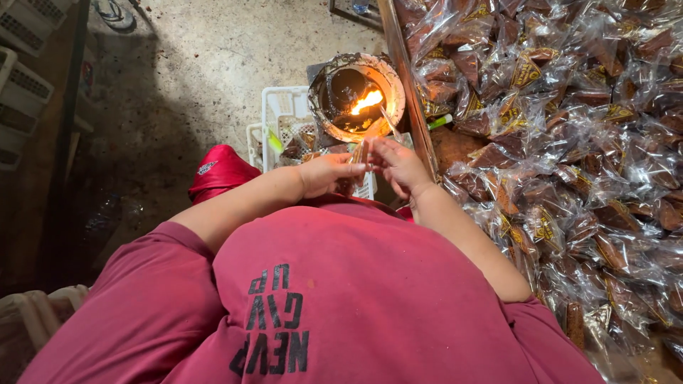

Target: Sealing plastic food bags by folding the top and passing it over a small flame.

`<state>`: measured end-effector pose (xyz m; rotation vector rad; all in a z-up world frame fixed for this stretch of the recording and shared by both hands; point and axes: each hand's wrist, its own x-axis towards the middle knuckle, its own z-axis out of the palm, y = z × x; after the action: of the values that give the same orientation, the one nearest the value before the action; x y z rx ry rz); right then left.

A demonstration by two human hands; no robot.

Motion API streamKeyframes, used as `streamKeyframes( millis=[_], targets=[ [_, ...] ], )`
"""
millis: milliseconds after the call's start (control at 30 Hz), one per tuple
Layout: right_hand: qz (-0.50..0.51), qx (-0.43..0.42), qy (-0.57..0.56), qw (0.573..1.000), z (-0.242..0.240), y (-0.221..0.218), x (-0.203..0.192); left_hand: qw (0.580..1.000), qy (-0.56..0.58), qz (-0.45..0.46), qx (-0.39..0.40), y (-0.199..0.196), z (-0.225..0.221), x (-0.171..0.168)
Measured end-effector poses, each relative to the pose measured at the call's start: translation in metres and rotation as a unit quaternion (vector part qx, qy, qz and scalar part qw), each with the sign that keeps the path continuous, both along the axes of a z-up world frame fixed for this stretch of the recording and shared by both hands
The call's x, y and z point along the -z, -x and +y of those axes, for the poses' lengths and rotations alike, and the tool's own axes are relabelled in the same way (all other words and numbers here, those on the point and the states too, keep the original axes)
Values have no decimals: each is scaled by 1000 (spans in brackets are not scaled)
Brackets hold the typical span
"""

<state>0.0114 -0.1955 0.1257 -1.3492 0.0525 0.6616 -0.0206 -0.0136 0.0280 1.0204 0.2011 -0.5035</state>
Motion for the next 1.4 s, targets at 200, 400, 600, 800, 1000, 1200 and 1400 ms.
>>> streamKeyframes(
  millis=[200,400,600,800,1000,1200,1400],
  targets=[
    [51,23,-90,994,-13,-47,112,988,-43,-76,-125,-1,15,14],
    [27,-8,-156,987,-3,-16,59,992,7,-48,-115,9,15,10],
    [35,24,-203,978,-8,-28,100,993,31,-41,-104,15,11,16],
    [31,-136,100,985,-9,7,28,977,-4,-112,-180,20,13,7],
    [-221,-149,178,947,-17,-30,76,982,9,-151,-113,32,9,-27],
    [-410,74,342,842,-85,-83,53,976,-161,26,-147,24,37,16],
    [-110,87,703,697,-131,-87,4,966,-155,96,-182,13,44,32]
  ],
)
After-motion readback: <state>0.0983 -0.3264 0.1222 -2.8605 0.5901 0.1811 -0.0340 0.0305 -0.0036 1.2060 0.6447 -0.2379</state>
